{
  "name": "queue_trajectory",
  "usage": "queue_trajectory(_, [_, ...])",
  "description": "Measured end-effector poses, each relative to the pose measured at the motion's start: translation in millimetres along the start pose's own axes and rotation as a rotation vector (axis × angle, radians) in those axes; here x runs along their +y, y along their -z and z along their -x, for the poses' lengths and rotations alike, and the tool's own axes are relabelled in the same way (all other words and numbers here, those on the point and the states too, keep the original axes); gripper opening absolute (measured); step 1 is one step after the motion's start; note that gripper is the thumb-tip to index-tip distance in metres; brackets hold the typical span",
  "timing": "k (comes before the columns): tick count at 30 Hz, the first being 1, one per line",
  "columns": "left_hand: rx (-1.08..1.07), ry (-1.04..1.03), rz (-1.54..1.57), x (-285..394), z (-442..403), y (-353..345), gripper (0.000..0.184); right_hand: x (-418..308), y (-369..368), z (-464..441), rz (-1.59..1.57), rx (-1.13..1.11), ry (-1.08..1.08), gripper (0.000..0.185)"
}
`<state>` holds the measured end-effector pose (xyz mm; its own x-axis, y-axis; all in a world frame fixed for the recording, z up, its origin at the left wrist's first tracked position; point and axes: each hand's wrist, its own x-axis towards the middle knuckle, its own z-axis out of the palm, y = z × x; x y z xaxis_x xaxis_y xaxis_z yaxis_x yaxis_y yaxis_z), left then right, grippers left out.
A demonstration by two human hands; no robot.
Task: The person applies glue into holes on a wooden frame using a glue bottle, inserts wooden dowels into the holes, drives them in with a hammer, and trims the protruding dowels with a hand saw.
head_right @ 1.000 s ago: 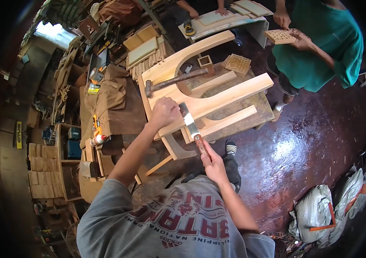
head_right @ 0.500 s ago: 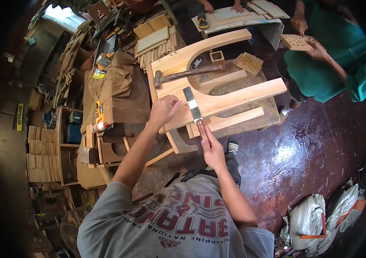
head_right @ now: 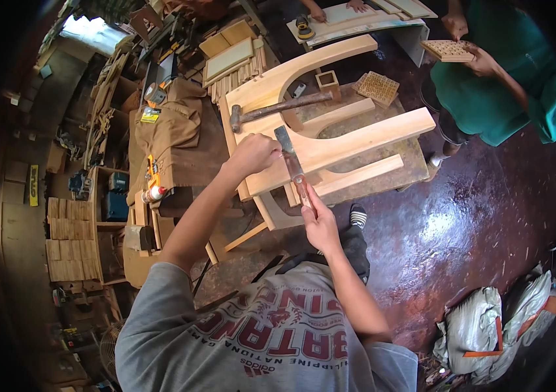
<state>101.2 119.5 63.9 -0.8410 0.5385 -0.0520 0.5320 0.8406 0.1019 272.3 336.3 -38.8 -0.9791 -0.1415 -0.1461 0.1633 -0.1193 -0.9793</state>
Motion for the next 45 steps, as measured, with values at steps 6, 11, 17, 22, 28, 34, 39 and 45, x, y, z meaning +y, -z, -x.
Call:
queue_trajectory(6, [-0.082,-0.114,-0.058,-2.6,-6.3,2.4,0.018,-8.4,2.6,15.1,-0.069,-0.019,-0.046,0.061])
queue_trajectory(11, [-0.086,-0.149,-0.142,-3.8,-12.4,0.7,0.019,-9.8,0.9,11.1,-0.101,-0.024,-0.101,0.061])
queue_trajectory(17, [-0.054,-0.195,-0.088,-5.6,-5.3,-3.0,0.019,-19.0,10.0,23.7,-0.040,-0.015,-0.129,0.058])
queue_trajectory(22, [0.012,-0.194,-0.058,-6.6,-0.9,-8.4,0.017,-20.1,15.3,32.7,-0.076,-0.017,-0.149,0.058])
queue_trajectory(28, [0.060,-0.186,-0.083,-2.5,2.3,-8.3,0.012,6.1,3.6,14.8,-0.046,-0.005,0.013,0.061])
queue_trajectory(34, [0.115,-0.194,-0.024,-2.3,3.9,-8.4,0.010,-16.0,21.8,34.3,-0.071,-0.042,-0.085,0.060])
queue_trajectory(39, [0.174,-0.183,-0.056,-0.8,5.7,-12.6,0.010,-20.7,14.3,8.5,-0.047,-0.047,-0.106,0.058])
queue_trajectory(45, [0.167,-0.187,-0.010,0.8,6.2,-10.3,0.009,-40.7,34.5,36.8,-0.136,-0.119,-0.325,0.058])
